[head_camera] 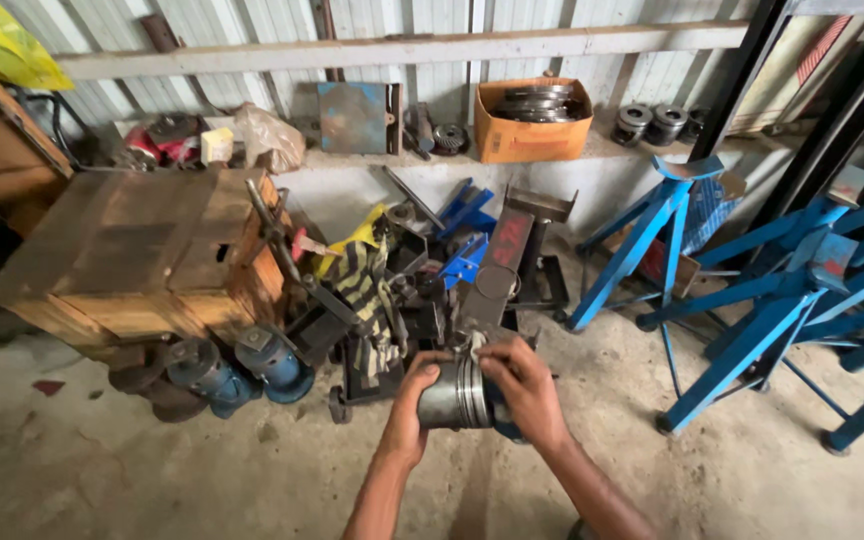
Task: The person holds a metal piston and wipes it with a cloth. They rotate the piston to clean different sides and the top surface, repeatedly rubbing the cloth over the metal part in a workshop setting.
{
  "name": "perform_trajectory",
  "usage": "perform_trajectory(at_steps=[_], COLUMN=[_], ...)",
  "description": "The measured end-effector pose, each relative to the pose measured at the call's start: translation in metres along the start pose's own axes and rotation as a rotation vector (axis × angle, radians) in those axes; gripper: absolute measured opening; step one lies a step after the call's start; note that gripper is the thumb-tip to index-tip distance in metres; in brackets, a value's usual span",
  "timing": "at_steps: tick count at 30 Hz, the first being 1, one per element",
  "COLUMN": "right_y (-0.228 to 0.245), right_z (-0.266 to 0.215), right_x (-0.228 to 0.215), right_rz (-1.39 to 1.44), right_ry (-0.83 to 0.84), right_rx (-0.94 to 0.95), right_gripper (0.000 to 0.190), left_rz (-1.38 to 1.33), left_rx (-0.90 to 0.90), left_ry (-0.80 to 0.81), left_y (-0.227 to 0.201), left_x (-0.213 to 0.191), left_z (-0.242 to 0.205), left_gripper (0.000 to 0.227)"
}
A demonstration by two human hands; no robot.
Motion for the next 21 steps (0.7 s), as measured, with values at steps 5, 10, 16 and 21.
perform_trajectory(at_steps=[5,10,16,21], right_y=[-0.009,0.038,0.037,-0.006], right_z=[-0.002,-0.019,-0.011,-0.008], right_x=[0.007,0.030,0.020,0.014], right_rz=[0.133,-0.283,-0.136,-0.101], right_ry=[0.088,0.171,-0.063,-0.224], right_rx=[0.145,-0.204,-0.186,0.134], right_gripper=[0.012,0.015,0.015,0.022], left_rz=[0.145,0.451,0.652,0.695], left_rx=[0.183,0.359,0.393,0.503], left_ry=[-0.103,-0.413,-0.339,-0.338], left_y=[-0.011,-0.031,-0.044,-0.045], left_x=[-0.014,-0.040,-0.016,0.002], left_z=[0.006,0.000,-0.012,-0.022], left_gripper=[0.040,0.042,0.048,0.049])
Point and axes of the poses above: each hand's wrist, its own z-axis towards the middle knuckle, its own x-axis out of the palm, y = z × x, the point moved 9 cm from there along z, towards the middle knuckle, and after that the axes turned 2 degrees about z, right-handed, at the moved point
